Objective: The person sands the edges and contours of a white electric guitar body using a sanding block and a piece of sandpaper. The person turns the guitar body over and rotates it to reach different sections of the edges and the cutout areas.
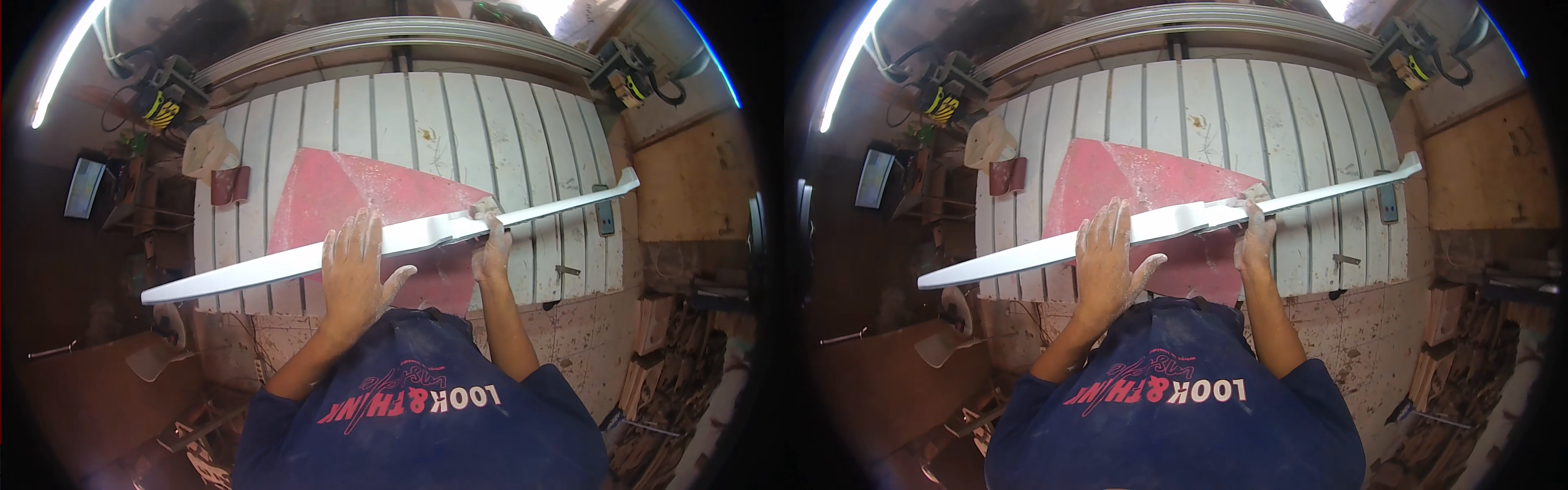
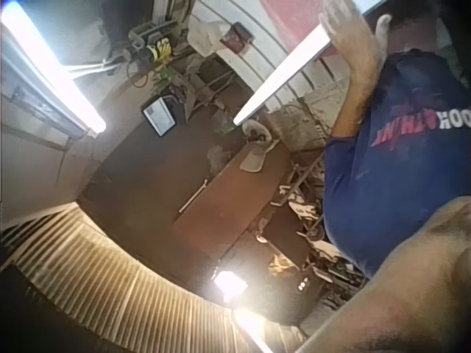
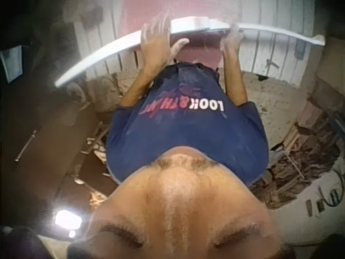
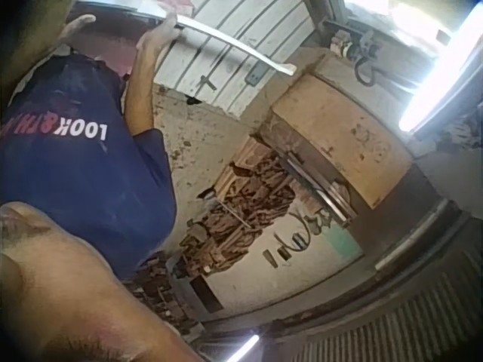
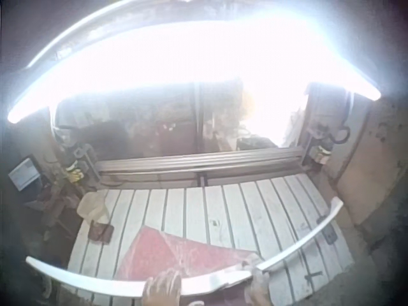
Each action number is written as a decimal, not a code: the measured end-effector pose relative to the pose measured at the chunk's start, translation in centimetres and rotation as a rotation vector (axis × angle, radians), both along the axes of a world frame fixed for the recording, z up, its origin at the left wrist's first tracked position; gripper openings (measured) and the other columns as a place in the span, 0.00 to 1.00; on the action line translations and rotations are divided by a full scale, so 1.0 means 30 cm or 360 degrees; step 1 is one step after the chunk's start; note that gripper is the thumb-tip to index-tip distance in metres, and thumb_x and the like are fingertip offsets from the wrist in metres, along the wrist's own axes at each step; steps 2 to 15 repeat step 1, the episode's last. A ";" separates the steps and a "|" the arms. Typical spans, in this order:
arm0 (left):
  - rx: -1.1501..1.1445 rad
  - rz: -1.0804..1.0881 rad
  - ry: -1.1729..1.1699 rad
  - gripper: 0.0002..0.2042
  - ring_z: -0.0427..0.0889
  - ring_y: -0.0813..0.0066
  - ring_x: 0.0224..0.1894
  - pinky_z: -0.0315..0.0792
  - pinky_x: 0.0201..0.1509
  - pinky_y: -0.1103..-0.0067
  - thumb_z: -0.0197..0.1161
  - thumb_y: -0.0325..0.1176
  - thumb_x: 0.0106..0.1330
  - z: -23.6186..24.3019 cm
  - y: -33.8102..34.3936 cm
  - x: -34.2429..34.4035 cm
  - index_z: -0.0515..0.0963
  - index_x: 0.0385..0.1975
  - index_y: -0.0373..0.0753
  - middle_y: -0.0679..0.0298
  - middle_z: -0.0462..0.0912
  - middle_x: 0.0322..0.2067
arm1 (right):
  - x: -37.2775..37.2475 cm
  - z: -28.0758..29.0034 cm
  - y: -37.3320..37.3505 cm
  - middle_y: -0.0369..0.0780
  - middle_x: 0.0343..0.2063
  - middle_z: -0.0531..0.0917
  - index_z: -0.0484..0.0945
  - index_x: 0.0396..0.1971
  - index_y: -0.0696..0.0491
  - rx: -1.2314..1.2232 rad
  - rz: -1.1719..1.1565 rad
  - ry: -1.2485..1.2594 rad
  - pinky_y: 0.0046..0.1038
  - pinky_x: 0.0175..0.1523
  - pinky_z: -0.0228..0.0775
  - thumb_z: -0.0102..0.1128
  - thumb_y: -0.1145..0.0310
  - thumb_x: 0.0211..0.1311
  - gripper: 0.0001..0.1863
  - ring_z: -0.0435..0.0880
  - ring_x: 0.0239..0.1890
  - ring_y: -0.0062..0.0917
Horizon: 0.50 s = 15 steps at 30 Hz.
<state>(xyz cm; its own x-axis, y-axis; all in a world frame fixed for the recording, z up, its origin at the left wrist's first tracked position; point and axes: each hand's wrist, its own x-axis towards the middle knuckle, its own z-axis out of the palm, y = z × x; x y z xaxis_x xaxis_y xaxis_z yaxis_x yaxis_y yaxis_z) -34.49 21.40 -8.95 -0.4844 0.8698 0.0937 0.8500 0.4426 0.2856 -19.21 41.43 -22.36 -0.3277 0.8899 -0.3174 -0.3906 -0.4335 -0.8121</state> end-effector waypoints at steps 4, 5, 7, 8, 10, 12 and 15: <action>-0.0043 -0.0012 -0.0004 0.47 0.59 0.51 0.75 0.48 0.78 0.52 0.65 0.62 0.62 0.000 0.015 0.009 0.60 0.73 0.35 0.49 0.63 0.72 | -0.008 0.002 -0.011 0.36 0.40 0.83 0.74 0.51 0.54 -0.0019 -0.0027 -0.0001 0.26 0.42 0.72 0.60 0.62 0.71 0.15 0.81 0.41 0.21; -0.0043 -0.0012 -0.0004 0.47 0.59 0.51 0.75 0.48 0.78 0.52 0.65 0.62 0.62 0.000 0.015 0.009 0.60 0.73 0.35 0.49 0.63 0.72 | -0.008 0.002 -0.011 0.36 0.40 0.83 0.74 0.51 0.54 -0.0019 -0.0027 -0.0001 0.26 0.42 0.72 0.60 0.62 0.71 0.15 0.81 0.41 0.21; -0.0043 -0.0012 -0.0004 0.47 0.59 0.51 0.75 0.48 0.78 0.52 0.65 0.62 0.62 0.000 0.015 0.009 0.60 0.73 0.35 0.49 0.63 0.72 | -0.008 0.002 -0.011 0.36 0.40 0.83 0.74 0.51 0.54 -0.0019 -0.0027 -0.0001 0.26 0.42 0.72 0.60 0.62 0.71 0.15 0.81 0.41 0.21; -0.0043 -0.0012 -0.0004 0.47 0.59 0.51 0.75 0.48 0.78 0.52 0.65 0.62 0.62 0.000 0.015 0.009 0.60 0.73 0.35 0.49 0.63 0.72 | -0.008 0.002 -0.011 0.36 0.40 0.83 0.74 0.51 0.54 -0.0019 -0.0027 -0.0001 0.26 0.42 0.72 0.60 0.62 0.71 0.15 0.81 0.41 0.21; -0.0043 -0.0012 -0.0004 0.47 0.59 0.51 0.75 0.48 0.78 0.52 0.65 0.62 0.62 0.000 0.015 0.009 0.60 0.73 0.35 0.49 0.63 0.72 | -0.008 0.002 -0.011 0.36 0.40 0.83 0.74 0.51 0.54 -0.0019 -0.0027 -0.0001 0.26 0.42 0.72 0.60 0.62 0.71 0.15 0.81 0.41 0.21; -0.0043 -0.0012 -0.0004 0.47 0.59 0.51 0.75 0.48 0.78 0.52 0.65 0.62 0.62 0.000 0.015 0.009 0.60 0.73 0.35 0.49 0.63 0.72 | -0.008 0.002 -0.011 0.36 0.40 0.83 0.74 0.51 0.54 -0.0019 -0.0027 -0.0001 0.26 0.42 0.72 0.60 0.62 0.71 0.15 0.81 0.41 0.21; -0.0043 -0.0012 -0.0004 0.47 0.59 0.51 0.75 0.48 0.78 0.52 0.65 0.62 0.62 0.000 0.015 0.009 0.60 0.73 0.35 0.49 0.63 0.72 | -0.008 0.002 -0.011 0.36 0.40 0.83 0.74 0.51 0.54 -0.0019 -0.0027 -0.0001 0.26 0.42 0.72 0.60 0.62 0.71 0.15 0.81 0.41 0.21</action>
